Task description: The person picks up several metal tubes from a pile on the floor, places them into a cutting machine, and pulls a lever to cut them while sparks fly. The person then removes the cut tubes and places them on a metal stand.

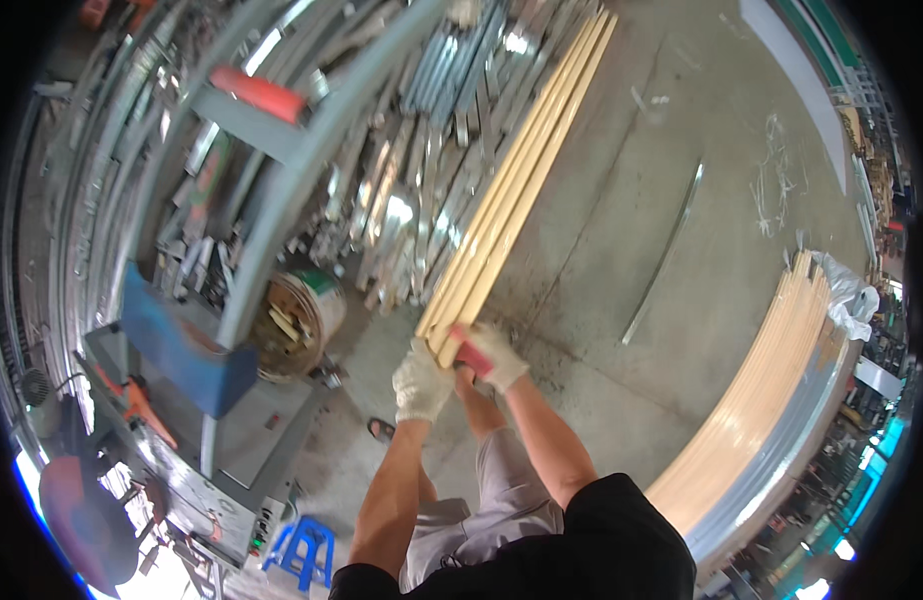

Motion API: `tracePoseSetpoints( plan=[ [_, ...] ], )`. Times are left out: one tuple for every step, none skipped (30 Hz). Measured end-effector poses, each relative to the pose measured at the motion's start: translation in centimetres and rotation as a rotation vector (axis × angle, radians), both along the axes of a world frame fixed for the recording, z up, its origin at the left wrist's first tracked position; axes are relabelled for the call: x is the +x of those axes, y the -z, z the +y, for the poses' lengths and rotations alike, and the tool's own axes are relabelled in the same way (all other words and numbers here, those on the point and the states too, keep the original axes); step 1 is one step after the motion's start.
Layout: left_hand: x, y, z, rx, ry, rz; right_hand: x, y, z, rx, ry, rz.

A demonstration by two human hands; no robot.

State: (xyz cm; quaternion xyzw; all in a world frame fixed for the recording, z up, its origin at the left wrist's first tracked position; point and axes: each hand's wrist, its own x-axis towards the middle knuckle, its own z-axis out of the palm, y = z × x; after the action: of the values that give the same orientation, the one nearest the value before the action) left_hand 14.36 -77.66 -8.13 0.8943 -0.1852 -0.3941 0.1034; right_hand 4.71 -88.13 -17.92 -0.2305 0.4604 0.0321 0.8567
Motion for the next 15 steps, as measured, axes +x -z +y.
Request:
tracePoseSetpoints(
  plan=[
    [0.1,-2.4,0.0,-0.01,0.024,-0.048,1.0,-2.3,-3.4,0.092,0.228,-0.152],
    [-0.1,-4.8,0.3,-0.029,0.014,-0.086,2.5,-4.3,-7.5,0.202,0.443,-0.305],
    [-0.6,-7.6,0.6,-0.056,0.036,-0.078,3.0,-4.6,-11.7,0.166,0.442,-0.45],
    [-1.2,-10.6,1.2,-0.084,0.056,-0.079,3.2,-3.9,-14.8,0.144,0.457,-0.446],
    [-1.5,-13.4,2.2,-0.106,0.042,-0.125,3.5,-3.2,-17.9,0.117,0.469,-0.451],
    [-1.7,-16.2,3.4,-0.109,0.06,-0.088,4.8,-2.7,-19.8,0.112,0.488,-0.295],
    [-2.0,-18.2,4.7,-0.101,0.073,-0.045,5.1,-1.8,-19.2,-0.016,0.518,-0.28],
    [-2.0,-19.6,7.4,-0.049,0.064,-0.02,5.1,-1.1,-15.9,-0.126,0.522,-0.269],
    [-2.3,-21.1,10.5,-0.008,0.031,0.006,4.1,-1.4,-12.2,-0.123,0.442,-0.34],
    [-3.3,-22.7,15.2,0.031,0.006,0.018,4.1,-6.9,-6.8,-0.046,0.461,-0.267],
    [-3.8,-24.4,19.6,0.05,0.04,0.037,2.4,-7.4,-3.8,-0.027,0.444,-0.245],
    [-4.2,-26.1,24.5,0.075,0.051,0.028,1.0,-10.7,0.7,0.103,0.434,-0.238],
    [-4.7,-27.7,29.4,0.104,0.068,0.029,0.5,-16.9,5.3,0.042,0.408,-0.184],
    [-5.2,-28.5,33.9,0.098,0.063,-0.023,-0.7,-21.7,8.8,0.048,0.346,-0.2],
    [-6.9,-29.2,39.2,0.106,0.037,-0.065,-2.0,-25.7,12.9,-0.019,0.24,-0.281]
  ],
)
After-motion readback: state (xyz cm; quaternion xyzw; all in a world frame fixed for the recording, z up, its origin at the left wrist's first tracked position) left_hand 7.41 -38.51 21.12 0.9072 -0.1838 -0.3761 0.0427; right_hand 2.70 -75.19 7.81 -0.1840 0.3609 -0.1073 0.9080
